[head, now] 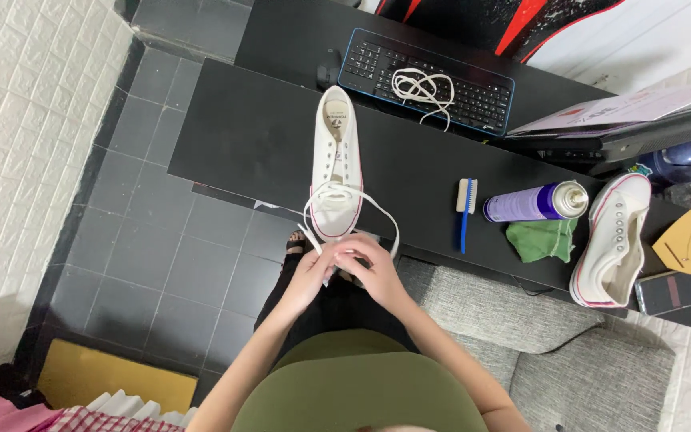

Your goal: The person laces a white high-top sneaker placed on a black desk. They thread the white shoelaces through the eyelets from the bottom up, pulling them taut and adjusting the tension to ensure they are even.

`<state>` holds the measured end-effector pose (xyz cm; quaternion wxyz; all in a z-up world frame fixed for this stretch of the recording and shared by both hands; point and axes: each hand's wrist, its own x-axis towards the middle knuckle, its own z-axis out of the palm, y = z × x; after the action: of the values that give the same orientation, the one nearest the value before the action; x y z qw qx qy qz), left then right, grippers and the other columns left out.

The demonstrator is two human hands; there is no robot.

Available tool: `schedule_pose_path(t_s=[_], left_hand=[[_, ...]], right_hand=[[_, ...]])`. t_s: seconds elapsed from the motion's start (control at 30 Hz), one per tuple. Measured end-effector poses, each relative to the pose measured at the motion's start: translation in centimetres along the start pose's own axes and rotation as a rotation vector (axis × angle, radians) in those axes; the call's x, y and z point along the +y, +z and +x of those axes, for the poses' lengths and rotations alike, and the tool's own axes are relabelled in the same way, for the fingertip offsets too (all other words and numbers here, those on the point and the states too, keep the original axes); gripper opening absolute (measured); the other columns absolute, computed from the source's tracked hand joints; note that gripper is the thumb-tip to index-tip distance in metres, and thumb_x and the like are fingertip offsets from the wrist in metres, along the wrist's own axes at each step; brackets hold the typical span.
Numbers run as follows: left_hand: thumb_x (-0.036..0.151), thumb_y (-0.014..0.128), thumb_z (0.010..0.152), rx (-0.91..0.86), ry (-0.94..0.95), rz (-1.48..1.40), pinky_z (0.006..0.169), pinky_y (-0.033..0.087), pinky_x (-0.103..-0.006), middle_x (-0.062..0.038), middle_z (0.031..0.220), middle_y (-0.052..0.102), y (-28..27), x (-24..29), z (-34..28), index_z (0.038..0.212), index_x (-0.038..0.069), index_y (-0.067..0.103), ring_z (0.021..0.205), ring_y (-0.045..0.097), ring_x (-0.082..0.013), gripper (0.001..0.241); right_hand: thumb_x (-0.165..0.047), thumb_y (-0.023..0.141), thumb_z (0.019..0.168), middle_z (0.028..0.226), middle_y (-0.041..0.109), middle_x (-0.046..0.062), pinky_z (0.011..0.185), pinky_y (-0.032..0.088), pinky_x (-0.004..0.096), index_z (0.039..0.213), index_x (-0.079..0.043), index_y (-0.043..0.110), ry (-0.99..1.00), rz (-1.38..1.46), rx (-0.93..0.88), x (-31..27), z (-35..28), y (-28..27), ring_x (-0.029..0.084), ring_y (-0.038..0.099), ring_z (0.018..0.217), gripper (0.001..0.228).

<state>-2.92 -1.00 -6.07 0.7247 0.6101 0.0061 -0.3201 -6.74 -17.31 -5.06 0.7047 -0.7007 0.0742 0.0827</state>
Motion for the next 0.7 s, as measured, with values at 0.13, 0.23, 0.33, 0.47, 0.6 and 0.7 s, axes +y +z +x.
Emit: schedule_pose_path(t_s=[0.13, 0.23, 0.33, 0.47, 0.6, 0.7], left_hand=[[0.03, 0.041, 0.117, -0.057, -0.056, -0.086, 0.055, 0.035, -0.0187, 0.006, 0.068, 0.038, -0.7, -4.4, 1.6, 0.09, 0.014, 0.057, 0.053, 0.027, -0.0032, 0.035], [0.03, 0.04, 0.117, -0.064, -0.069, -0.094, 0.055, 0.031, -0.0181, 0.006, 0.068, 0.037, 0.9, 1.1, 0.0, 0.088, 0.014, 0.056, 0.056, 0.024, -0.0027, 0.037], [0.031, 0.041, 0.116, -0.082, -0.075, -0.001, 0.051, 0.027, -0.0173, 0.007, 0.064, 0.033, 0.8, -0.3, 0.6, 0.085, 0.014, 0.058, 0.054, 0.022, -0.0021, 0.039], [0.032, 0.044, 0.115, -0.045, -0.065, 0.033, 0.054, 0.029, -0.0181, 0.008, 0.06, 0.036, 0.8, -2.8, 1.0, 0.085, 0.013, 0.062, 0.054, 0.027, -0.0021, 0.041], [0.034, 0.045, 0.115, -0.003, -0.081, 0.068, 0.054, 0.031, -0.0197, 0.005, 0.056, 0.037, 0.6, -2.5, 0.3, 0.083, 0.015, 0.062, 0.051, 0.028, -0.0051, 0.041], [0.036, 0.043, 0.115, 0.135, -0.042, 0.121, 0.066, 0.042, -0.0244, -0.001, 0.06, 0.051, -0.5, -1.7, 0.5, 0.1, 0.007, 0.072, 0.059, 0.041, -0.0109, 0.043]], right_hand=[[-0.007, 0.077, 0.094, 0.108, 0.07, 0.014, 0.089, 0.063, 0.037, 0.114, -0.002, 0.078, -0.087, 0.096, 0.149, 2.4, 0.2, 0.4, 0.021, 0.072, 0.095, 0.021], [0.002, 0.078, 0.09, 0.108, 0.07, 0.019, 0.087, 0.064, 0.039, 0.113, 0.005, 0.074, -0.096, 0.223, 0.204, 4.1, 0.0, 0.1, 0.024, 0.075, 0.09, 0.024], [0.004, 0.077, 0.09, 0.104, 0.072, 0.021, 0.082, 0.065, 0.039, 0.104, 0.009, 0.073, -0.122, 0.254, 0.225, 5.1, -0.2, 0.1, 0.024, 0.076, 0.083, 0.015], [0.005, 0.074, 0.092, 0.098, 0.073, 0.019, 0.076, 0.063, 0.038, 0.103, 0.007, 0.073, -0.104, 0.299, 0.206, 4.9, -0.5, -0.1, 0.024, 0.073, 0.071, 0.012], [-0.004, 0.071, 0.096, 0.1, 0.075, 0.014, 0.081, 0.06, 0.037, 0.105, 0.002, 0.074, -0.062, 0.199, 0.241, 2.7, -0.4, -0.1, 0.018, 0.074, 0.083, 0.011], [-0.009, 0.06, 0.102, 0.099, 0.074, 0.016, 0.087, 0.054, 0.037, 0.105, -0.004, 0.065, -0.098, 0.19, 0.289, 1.9, 0.3, -1.1, 0.022, 0.071, 0.093, 0.008]])
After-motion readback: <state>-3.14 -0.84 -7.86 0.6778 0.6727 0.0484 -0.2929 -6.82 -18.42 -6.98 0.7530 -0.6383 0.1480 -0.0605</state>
